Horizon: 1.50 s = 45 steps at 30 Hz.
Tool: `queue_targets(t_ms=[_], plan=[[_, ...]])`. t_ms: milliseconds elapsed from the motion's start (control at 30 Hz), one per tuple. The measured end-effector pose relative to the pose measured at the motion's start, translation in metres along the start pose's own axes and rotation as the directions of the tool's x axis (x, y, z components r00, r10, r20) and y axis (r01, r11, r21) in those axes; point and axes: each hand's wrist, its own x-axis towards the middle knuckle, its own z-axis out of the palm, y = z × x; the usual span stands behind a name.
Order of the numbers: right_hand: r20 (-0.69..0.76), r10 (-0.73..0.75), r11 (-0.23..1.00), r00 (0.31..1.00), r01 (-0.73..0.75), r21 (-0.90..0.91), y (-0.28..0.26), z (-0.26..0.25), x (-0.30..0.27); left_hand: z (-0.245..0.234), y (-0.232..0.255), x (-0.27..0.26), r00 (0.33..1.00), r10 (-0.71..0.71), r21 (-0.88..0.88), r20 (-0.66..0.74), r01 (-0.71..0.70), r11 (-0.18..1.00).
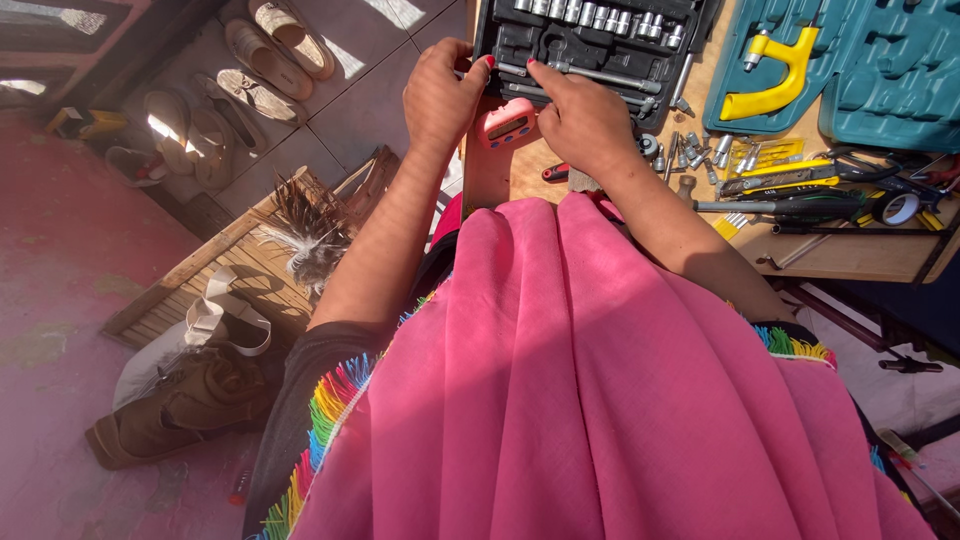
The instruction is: The person picks up a small metal tool part and cleans it by rubbing it with a cloth while standing near a table filled with toolkits and various hand tools.
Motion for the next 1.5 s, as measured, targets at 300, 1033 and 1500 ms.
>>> queue_targets(t_ms=[300, 1033, 1500], plan=[[-0.033, -0.1, 0.993, 0.994, 0.098, -0.067, 0.001, 0.011, 0.0, 0.0, -0.007, 0.0, 1.0, -0.001, -0.083, -0.026, -0.001, 0.997], [-0.124, -0.197, 0.98, 0.973, 0.197, -0.015, 0.01, 0.012, -0.007, 0.002, 0.004, -0.001, 0.998, -0.052, -0.006, 0.03, 0.053, 0.999], [-0.069, -0.158, 0.987, 0.985, 0.155, -0.045, 0.01, 0.01, 0.002, -0.005, 0.018, 0.006, 0.99, -0.101, 0.215, 0.1, 0.078, 0.974]])
